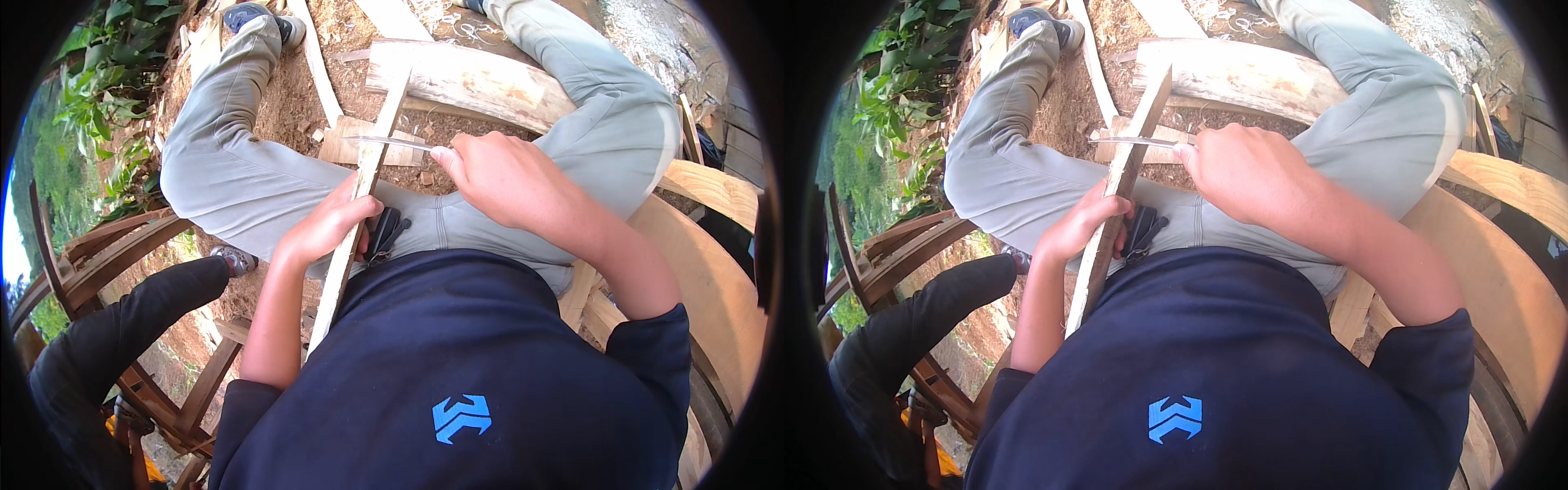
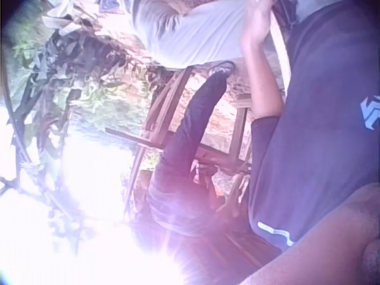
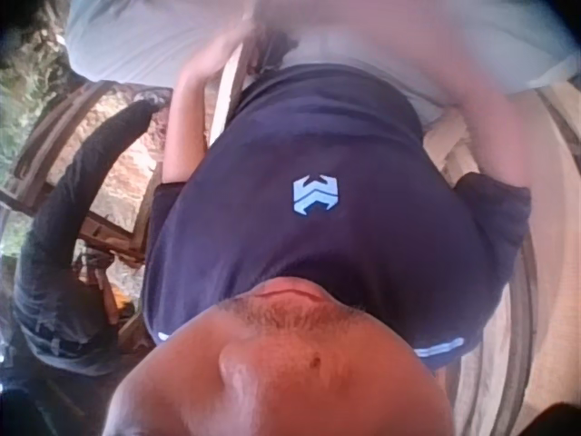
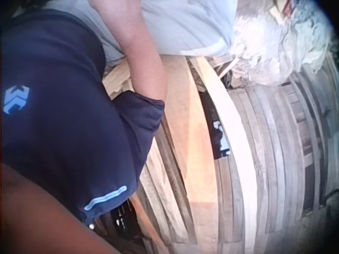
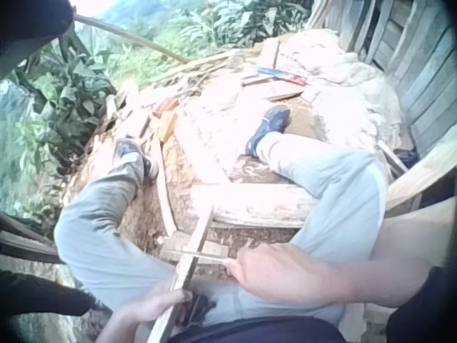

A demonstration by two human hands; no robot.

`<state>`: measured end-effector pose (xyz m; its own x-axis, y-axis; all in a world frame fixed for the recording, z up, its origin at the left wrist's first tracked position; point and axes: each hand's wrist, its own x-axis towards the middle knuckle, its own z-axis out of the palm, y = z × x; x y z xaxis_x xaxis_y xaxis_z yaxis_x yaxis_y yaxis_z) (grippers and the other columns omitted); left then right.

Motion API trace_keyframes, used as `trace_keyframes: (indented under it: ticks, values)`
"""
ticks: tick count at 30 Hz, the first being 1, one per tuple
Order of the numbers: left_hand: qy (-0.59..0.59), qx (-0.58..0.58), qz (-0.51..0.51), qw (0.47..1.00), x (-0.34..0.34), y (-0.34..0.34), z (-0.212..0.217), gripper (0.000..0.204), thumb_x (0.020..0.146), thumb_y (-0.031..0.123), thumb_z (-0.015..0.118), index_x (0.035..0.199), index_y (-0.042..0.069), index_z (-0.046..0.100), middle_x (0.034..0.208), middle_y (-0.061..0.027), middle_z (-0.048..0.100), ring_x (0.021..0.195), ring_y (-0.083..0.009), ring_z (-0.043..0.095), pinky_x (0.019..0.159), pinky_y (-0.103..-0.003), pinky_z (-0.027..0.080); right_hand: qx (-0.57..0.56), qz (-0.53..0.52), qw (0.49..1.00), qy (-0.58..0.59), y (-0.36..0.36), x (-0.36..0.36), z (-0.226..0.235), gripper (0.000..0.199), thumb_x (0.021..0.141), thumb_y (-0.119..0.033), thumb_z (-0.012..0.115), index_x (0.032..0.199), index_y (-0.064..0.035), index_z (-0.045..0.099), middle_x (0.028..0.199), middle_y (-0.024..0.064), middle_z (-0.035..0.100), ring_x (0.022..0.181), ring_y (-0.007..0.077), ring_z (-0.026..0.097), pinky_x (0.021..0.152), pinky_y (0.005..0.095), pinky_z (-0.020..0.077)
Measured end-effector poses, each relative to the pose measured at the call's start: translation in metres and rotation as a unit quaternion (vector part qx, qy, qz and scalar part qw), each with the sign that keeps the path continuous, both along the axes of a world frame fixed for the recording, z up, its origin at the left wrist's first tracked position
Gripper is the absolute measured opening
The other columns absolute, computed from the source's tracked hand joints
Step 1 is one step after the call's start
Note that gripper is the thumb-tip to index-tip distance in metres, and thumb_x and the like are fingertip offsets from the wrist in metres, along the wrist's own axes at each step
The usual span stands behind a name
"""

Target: The person sits on the ground and uses a knife to shave and smooth a piece of wood. They repeatedly scrape the surface, remove wood shavings, and inspect the piece by turning it over in their hands.

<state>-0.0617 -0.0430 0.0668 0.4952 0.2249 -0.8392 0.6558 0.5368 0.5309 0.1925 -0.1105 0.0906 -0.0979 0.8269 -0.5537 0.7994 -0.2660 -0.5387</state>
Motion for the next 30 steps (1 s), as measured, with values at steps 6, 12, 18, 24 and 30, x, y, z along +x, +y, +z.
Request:
trace_keyframes:
  ticks: [6, 12, 18, 24, 30]
  values:
    - [0.006, 0.038, -0.007, 0.999, 0.003, -0.004, 0.002, 0.037, 0.09, 0.031, 0.056, 0.113, 0.003, 0.046, 0.092, -0.0106, 0.054, 0.062, -0.0205, 0.062, 0.052, -0.038, 0.052, 0.02, -0.002, 1.0, -0.008, -0.012, -0.004, 0.009, 0.046, 0.106, -0.034, 0.048, 0.085, 0.0028, 0.067, 0.075, 0.0257, 0.069, 0.074, 0.0441, 0.069, 0.07, 0.052, 0.0556]
    - [0.031, -0.033, 0.027, 0.999, 0.0, -0.001, -0.001, 0.035, 0.088, 0.031, 0.054, 0.108, 0.003, 0.049, 0.094, -0.0106, 0.054, 0.063, -0.0202, 0.058, 0.057, -0.039, 0.053, 0.083, 0.002, 0.994, -0.072, -0.018, -0.021, -0.011, 0.043, 0.106, -0.036, 0.051, 0.087, 0.0005, 0.065, 0.066, 0.0191, 0.069, 0.067, 0.0344, 0.073, 0.058, 0.0437, 0.0585]
    - [-0.002, -0.07, 0.172, 0.983, -0.017, 0.001, -0.016, 0.039, 0.092, 0.042, 0.054, 0.1, 0.005, 0.049, 0.09, -0.0113, 0.057, 0.065, -0.0216, 0.059, 0.055, -0.04, 0.053, 0.12, 0.006, 0.986, -0.115, 0.004, -0.048, -0.03, 0.04, 0.107, -0.035, 0.048, 0.093, -0.0009, 0.063, 0.068, 0.012, 0.07, 0.065, 0.0267, 0.074, 0.05, 0.0395, 0.0574]
    - [-0.011, -0.104, 0.205, 0.973, -0.022, 0.001, -0.019, 0.042, 0.09, 0.044, 0.054, 0.101, 0.004, 0.052, 0.085, -0.0122, 0.058, 0.063, -0.0236, 0.059, 0.056, -0.041, 0.053, 0.127, 0.005, 0.985, -0.113, 0.019, -0.061, -0.035, 0.039, 0.107, -0.036, 0.047, 0.095, -0.0011, 0.062, 0.071, 0.0121, 0.072, 0.067, 0.0268, 0.075, 0.051, 0.0402, 0.0585]
    - [-0.003, -0.064, 0.168, 0.984, -0.022, 0.0, -0.018, 0.044, 0.09, 0.044, 0.053, 0.103, 0.003, 0.053, 0.067, -0.0137, 0.056, 0.059, -0.0254, 0.058, 0.058, -0.042, 0.054, 0.149, -0.001, 0.969, -0.199, 0.041, -0.07, -0.067, 0.035, 0.105, -0.03, 0.049, 0.101, 0.0019, 0.062, 0.077, 0.0172, 0.073, 0.073, 0.0293, 0.076, 0.06, 0.041, 0.0609]
